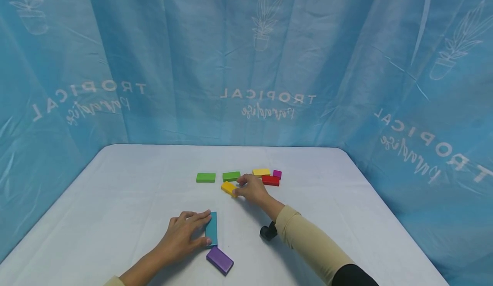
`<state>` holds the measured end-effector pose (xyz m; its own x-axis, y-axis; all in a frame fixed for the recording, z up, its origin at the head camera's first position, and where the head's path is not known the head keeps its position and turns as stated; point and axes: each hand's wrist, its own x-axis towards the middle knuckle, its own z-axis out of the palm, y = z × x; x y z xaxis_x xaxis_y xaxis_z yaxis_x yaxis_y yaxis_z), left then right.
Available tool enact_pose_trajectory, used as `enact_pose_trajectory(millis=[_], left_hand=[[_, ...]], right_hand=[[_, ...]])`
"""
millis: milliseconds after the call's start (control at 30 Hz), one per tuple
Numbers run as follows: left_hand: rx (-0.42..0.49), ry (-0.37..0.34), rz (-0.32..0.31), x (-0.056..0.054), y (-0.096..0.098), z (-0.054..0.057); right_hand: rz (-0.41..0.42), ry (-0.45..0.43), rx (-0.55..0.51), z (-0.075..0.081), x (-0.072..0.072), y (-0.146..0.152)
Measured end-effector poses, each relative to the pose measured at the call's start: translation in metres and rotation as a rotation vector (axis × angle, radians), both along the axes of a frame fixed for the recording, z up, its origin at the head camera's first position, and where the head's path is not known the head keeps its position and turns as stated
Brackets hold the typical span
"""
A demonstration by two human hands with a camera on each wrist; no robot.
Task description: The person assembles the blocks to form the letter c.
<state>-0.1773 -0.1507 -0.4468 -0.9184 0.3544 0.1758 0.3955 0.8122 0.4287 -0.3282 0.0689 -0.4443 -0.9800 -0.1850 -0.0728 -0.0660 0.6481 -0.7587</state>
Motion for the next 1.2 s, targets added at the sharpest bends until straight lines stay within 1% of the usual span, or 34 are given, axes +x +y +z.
enact_pose_trajectory(millis=[333, 567, 733, 1200], left_hand=[[0.016, -0.01, -0.006, -0.0004, 0.0002, 0.001], [-0.011, -0.021, 0.009, -0.0016, 0.0012, 0.0038], [-0.015, -0.026, 0.014, -0.0013, 0.0009, 0.0047], [0.007, -0.037, 0.011, -0.0004, 0.0001, -0.0003]], right_hand=[[0.037, 0.019, 0.02, -0.0025, 0.0004, -0.0002], [0.058, 0.029, 0.047, -0.0026, -0.0005, -0.0014], [0.061, 0.023, 0.053, -0.0015, 0.0009, -0.0026], [0.034, 0.008, 0.033, -0.0087, -0.0001, 0.0004]])
